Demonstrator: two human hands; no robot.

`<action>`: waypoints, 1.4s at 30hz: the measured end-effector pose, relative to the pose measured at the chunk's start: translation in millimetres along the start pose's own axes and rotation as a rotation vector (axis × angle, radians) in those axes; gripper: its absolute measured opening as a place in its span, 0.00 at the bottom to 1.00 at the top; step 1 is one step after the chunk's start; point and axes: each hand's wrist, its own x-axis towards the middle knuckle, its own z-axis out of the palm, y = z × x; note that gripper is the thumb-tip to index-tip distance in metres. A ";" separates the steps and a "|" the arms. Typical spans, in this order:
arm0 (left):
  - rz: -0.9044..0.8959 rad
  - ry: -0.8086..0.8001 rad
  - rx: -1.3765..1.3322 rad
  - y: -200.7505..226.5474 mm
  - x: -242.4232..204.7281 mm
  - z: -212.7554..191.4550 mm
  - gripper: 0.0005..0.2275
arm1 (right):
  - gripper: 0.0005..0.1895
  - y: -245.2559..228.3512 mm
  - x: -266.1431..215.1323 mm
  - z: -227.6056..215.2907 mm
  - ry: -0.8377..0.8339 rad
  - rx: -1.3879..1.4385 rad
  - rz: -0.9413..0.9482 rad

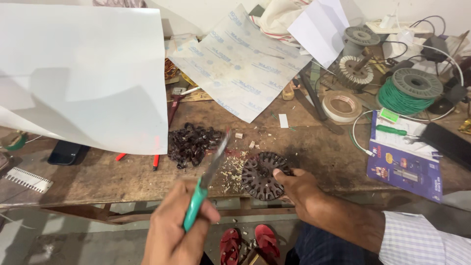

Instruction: The person uses green-handled pliers to cut wires from a circular motor stator. They repeatedly rotate the stator and snip protruding wire ends, accumulating cut pieces on the workbench.

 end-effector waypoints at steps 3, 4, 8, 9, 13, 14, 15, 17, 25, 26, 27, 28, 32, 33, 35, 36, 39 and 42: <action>-0.119 -0.124 0.107 -41.1 -16.1 3.5 0.11 | 0.18 5.4 4.3 -0.3 0.020 -0.013 -0.023; -0.168 -0.174 0.136 -58.7 -19.5 6.8 0.10 | 0.18 7.7 5.4 -1.5 0.001 0.016 -0.017; -0.393 -0.393 0.460 -125.9 -28.8 31.0 0.10 | 0.16 6.2 11.0 -4.3 -0.055 0.096 -0.003; -0.434 -0.444 0.566 -139.2 -30.6 37.5 0.10 | 0.16 5.8 11.6 -4.5 -0.065 0.108 0.004; -0.534 -0.548 0.980 -172.6 -31.7 50.6 0.14 | 0.16 -0.2 14.3 -5.2 -0.060 0.114 0.053; -0.504 -0.557 1.061 -177.4 -28.5 49.7 0.15 | 0.16 -2.9 14.6 -5.8 -0.053 0.135 0.077; -0.477 -0.561 1.143 -181.5 -26.1 48.2 0.16 | 0.17 -4.3 13.4 -6.7 -0.044 0.155 0.105; -0.432 -0.583 1.275 -189.1 -19.5 41.5 0.16 | 0.16 -10.8 10.9 -10.3 -0.026 0.141 0.133; -0.756 -0.539 1.054 -240.9 -13.2 20.4 0.18 | 0.19 -13.2 -7.6 -6.1 0.003 0.158 0.212; -0.745 -0.497 0.996 -246.8 -21.9 20.3 0.16 | 0.19 -11.1 -7.8 -3.2 -0.015 0.161 0.211; -0.733 -0.456 0.938 -249.0 -34.4 23.5 0.16 | 0.20 -9.1 -7.3 -1.8 -0.031 0.164 0.210; -0.721 -0.415 0.881 -248.5 -44.1 27.3 0.16 | 0.20 -6.9 -6.0 -1.1 -0.039 0.174 0.193; -0.121 -0.181 0.517 -215.5 -60.2 41.4 0.16 | 0.19 5.0 1.2 -6.3 -0.105 0.157 0.141; -0.125 -0.270 0.575 -199.8 -57.5 41.4 0.21 | 0.19 7.2 3.2 -8.3 -0.132 0.140 0.130; 0.007 -0.193 0.651 -160.9 -54.4 46.0 0.23 | 0.19 9.9 7.6 -13.2 -0.123 0.111 0.121; 0.076 -0.156 0.689 -141.6 -49.8 48.4 0.25 | 0.19 11.0 9.7 -14.7 -0.118 0.098 0.114; 0.115 -0.186 0.691 -94.6 -28.7 52.0 0.25 | 0.19 16.8 11.2 -15.4 -0.152 0.176 0.102; 0.039 -0.286 0.750 -69.5 -20.3 53.3 0.23 | 0.20 20.1 10.0 -14.7 -0.155 0.189 0.110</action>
